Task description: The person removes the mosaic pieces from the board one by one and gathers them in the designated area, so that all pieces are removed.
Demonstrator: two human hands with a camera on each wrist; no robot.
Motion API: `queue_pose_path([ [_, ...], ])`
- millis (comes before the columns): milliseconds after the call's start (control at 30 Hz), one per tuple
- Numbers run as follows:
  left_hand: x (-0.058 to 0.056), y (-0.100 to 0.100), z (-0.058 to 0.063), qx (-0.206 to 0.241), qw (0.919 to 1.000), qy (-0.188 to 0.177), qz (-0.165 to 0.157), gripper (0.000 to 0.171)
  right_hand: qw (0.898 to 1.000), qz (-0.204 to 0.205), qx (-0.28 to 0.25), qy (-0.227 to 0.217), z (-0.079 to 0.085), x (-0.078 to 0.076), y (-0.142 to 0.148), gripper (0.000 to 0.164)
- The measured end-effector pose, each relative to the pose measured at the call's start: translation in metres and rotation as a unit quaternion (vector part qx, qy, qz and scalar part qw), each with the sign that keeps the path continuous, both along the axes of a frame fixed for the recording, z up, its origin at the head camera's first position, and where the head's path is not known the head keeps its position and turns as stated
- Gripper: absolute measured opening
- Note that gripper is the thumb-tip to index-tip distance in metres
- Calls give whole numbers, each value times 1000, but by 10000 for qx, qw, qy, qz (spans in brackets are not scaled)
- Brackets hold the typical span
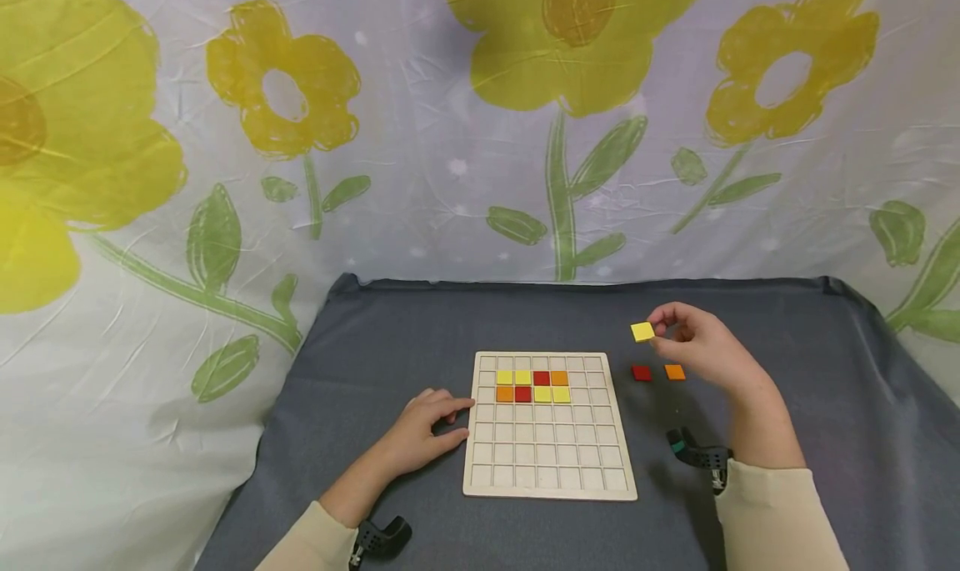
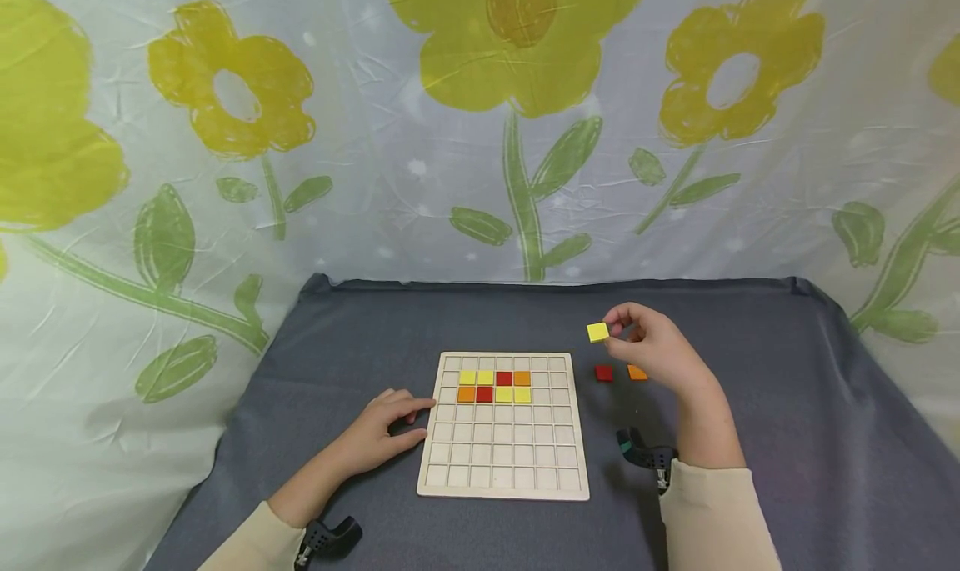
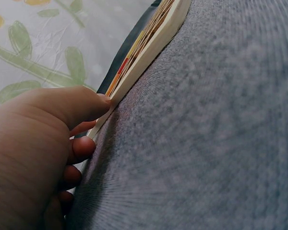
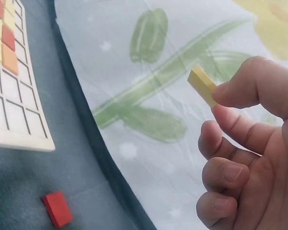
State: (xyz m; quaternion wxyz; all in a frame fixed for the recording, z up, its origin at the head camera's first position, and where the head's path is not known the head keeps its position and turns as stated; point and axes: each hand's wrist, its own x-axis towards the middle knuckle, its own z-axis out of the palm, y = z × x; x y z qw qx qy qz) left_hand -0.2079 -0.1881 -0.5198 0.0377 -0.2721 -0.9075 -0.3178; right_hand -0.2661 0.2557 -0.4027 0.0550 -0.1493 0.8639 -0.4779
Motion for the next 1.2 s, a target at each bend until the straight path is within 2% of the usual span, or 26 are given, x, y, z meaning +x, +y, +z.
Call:
queue_pose_path([
  [400, 0, 1, 0, -27, 10000, 33, -49, 39, 9990, -327, 262, 171, -2, 3, 30, 29],
  [633, -1, 2, 0, -48, 10000, 56, -41, 39, 9979, -594, 243, 82, -8, 2, 48, 34],
  [1000, 0, 2, 0, -40, 9999, 137, -51, 39, 9945, -1025, 175, -88, -29, 1, 79, 42],
  [1200, 1, 2, 1, -89, 9999, -21, 67, 39, 9904, -1343, 163, -299, -44, 0, 92, 46],
])
